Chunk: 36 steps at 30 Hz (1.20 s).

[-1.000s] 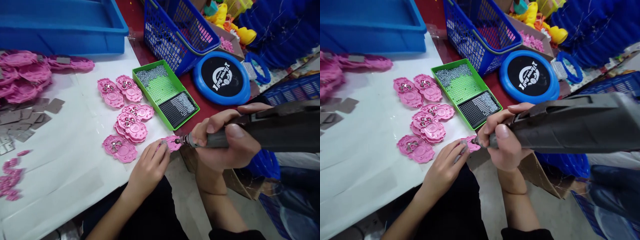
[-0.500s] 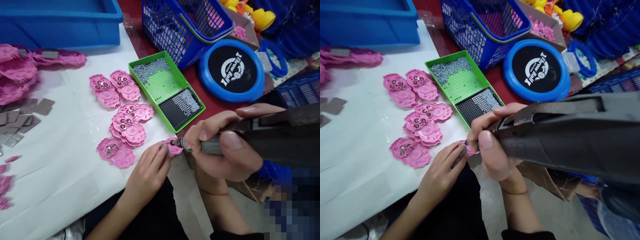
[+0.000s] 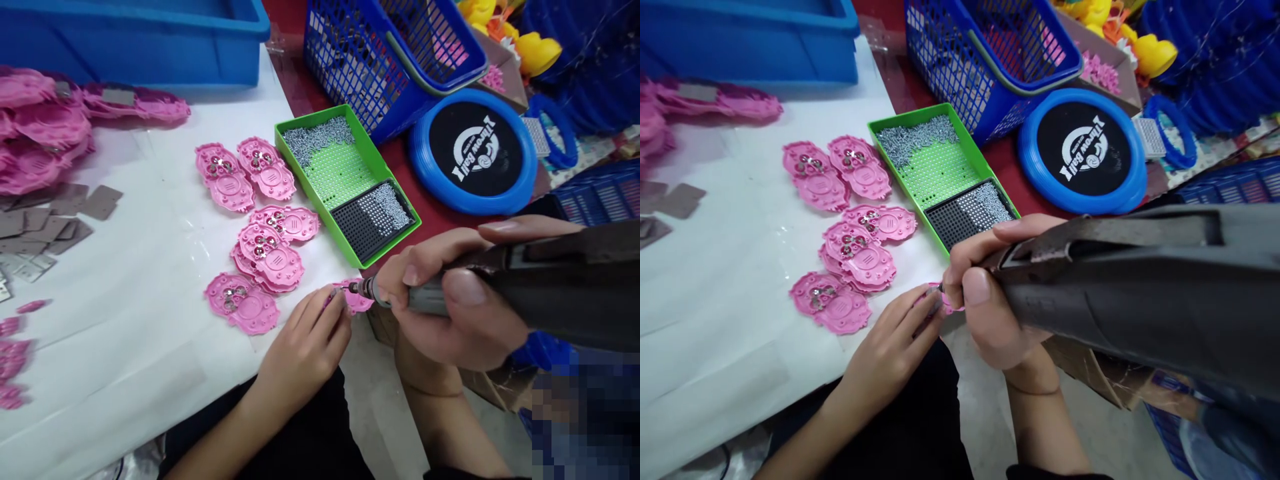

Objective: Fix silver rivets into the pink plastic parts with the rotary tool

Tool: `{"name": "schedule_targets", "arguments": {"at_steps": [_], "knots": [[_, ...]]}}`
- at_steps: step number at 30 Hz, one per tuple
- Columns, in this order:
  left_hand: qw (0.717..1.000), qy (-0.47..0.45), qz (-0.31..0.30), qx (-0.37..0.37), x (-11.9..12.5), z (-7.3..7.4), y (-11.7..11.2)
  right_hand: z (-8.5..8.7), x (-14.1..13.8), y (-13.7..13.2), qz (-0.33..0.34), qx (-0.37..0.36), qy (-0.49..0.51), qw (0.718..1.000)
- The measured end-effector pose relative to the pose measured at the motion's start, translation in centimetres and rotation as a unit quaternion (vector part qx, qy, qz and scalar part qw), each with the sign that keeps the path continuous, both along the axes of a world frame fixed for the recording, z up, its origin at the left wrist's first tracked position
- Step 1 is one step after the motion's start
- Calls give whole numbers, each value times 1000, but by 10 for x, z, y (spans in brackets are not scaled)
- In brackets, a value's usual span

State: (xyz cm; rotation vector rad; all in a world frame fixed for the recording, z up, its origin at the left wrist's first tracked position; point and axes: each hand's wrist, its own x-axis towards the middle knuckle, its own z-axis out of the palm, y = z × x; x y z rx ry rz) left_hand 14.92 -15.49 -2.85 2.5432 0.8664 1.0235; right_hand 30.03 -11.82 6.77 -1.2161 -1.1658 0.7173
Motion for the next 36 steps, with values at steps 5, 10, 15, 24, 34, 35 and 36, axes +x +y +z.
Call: {"name": "schedule_targets", "arguments": {"at_steps": [5,10,15,24,34,35,36], "knots": [[1000,3,4,-2,0,-1,-1,-1,-7,4,28,32,-38,998],[1000,0,-1,-7,1,-2,0,-9,-11,8,36,66,-22,997],[1000,2,0,-3,2,-2,0,-15,-12,13,52,118,-50,990],[1000,0,3,-2,3,-5,-1,-12,-16,15,64,131,-30,989],[1000,10,-2,2,4,-4,-1,-14,-5,17,38,139,20,989],[1000,13,-4,0,4,-4,-1,-13,-3,18,49,140,19,989],[1000,16,-6,-1,4,-4,0,-10,1,18,66,143,16,987]]}}
